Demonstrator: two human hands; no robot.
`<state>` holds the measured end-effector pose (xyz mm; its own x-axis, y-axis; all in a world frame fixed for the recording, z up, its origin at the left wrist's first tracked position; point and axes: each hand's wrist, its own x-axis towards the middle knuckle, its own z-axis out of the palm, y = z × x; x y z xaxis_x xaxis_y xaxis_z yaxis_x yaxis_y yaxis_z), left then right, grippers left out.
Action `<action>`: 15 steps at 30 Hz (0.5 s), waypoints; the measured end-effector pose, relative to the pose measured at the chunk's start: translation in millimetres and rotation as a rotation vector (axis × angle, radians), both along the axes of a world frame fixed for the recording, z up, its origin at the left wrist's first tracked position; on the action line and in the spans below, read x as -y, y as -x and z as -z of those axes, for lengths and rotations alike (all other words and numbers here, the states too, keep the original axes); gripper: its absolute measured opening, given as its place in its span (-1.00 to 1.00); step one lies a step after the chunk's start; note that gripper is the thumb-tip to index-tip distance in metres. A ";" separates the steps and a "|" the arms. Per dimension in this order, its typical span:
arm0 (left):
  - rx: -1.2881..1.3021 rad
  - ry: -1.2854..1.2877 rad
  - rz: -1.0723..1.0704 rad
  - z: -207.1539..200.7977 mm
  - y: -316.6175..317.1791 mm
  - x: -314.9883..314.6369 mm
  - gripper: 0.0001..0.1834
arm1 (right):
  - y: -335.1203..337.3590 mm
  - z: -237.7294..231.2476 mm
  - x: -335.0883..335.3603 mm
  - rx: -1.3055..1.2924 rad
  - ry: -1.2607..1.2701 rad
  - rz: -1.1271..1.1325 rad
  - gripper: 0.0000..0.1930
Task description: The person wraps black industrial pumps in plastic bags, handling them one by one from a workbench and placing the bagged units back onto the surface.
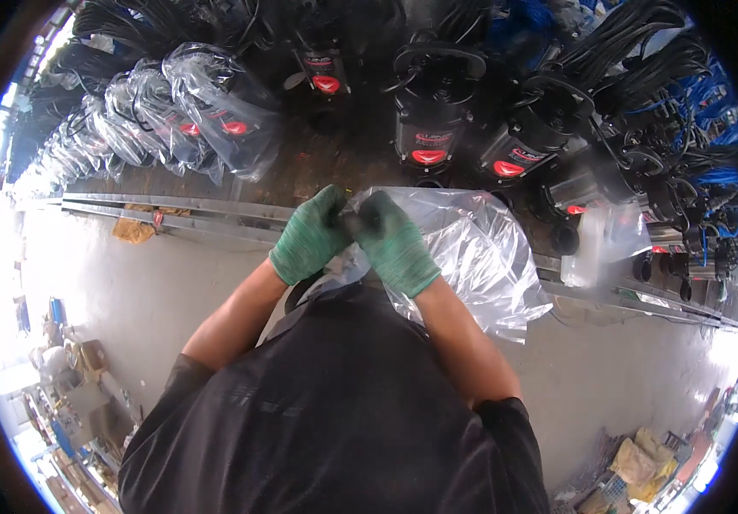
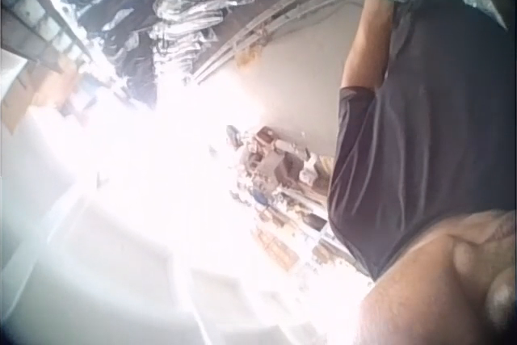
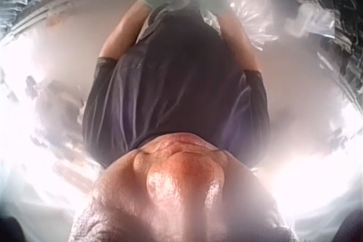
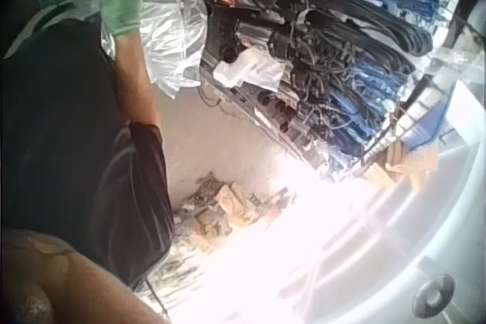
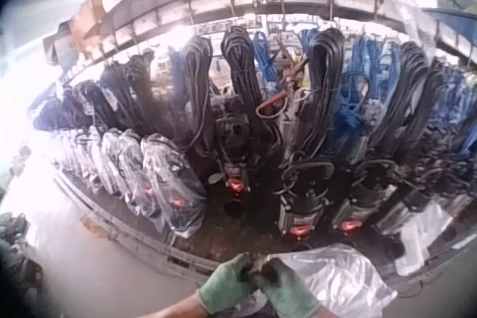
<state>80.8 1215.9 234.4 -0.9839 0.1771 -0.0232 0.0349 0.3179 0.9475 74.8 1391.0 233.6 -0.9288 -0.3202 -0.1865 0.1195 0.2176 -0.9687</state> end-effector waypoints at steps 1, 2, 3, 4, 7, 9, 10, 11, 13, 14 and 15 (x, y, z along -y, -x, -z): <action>0.029 -0.030 0.033 -3.0 -3.8 -0.8 -0.79 | 0.0 4.5 -4.1 -0.056 0.018 -0.006 -0.79; 0.058 -0.061 0.067 -9.1 -8.6 -0.4 -0.80 | -0.6 11.1 -7.8 -0.112 0.035 -0.011 -0.81; 0.086 -0.092 0.100 -13.4 -12.0 0.2 -0.80 | -1.5 14.0 -11.2 -0.168 0.054 -0.015 -0.83; 0.179 -0.157 0.086 -13.1 -13.9 2.9 -0.81 | -2.4 9.9 -17.2 -0.228 -0.013 -0.047 -0.88; 0.409 -0.422 -0.046 -5.4 -19.9 5.9 -0.86 | -11.7 21.4 -20.5 -0.099 0.158 0.025 -0.92; 0.493 -0.696 -0.261 14.0 -31.7 6.2 -0.90 | -14.2 37.6 -27.5 0.022 0.253 0.108 -0.93; 0.522 -0.844 -0.310 22.5 -34.9 8.7 -0.89 | -8.6 43.2 -25.9 0.111 0.358 0.215 -0.94; 0.548 -0.992 -0.358 30.3 -38.5 14.7 -0.88 | -11.7 43.6 -27.9 0.427 0.674 0.420 -0.91; 0.593 -1.295 -0.431 51.0 -38.6 31.0 -0.82 | -10.5 75.0 -40.5 0.446 0.947 0.604 -0.90; 0.526 -1.281 -0.534 67.7 -43.1 45.9 -0.83 | -9.8 91.8 -53.4 0.433 0.914 0.590 -0.94; 0.557 -1.317 -0.565 67.1 -41.0 50.1 -0.81 | -5.5 86.0 -60.7 0.415 0.877 0.577 -0.92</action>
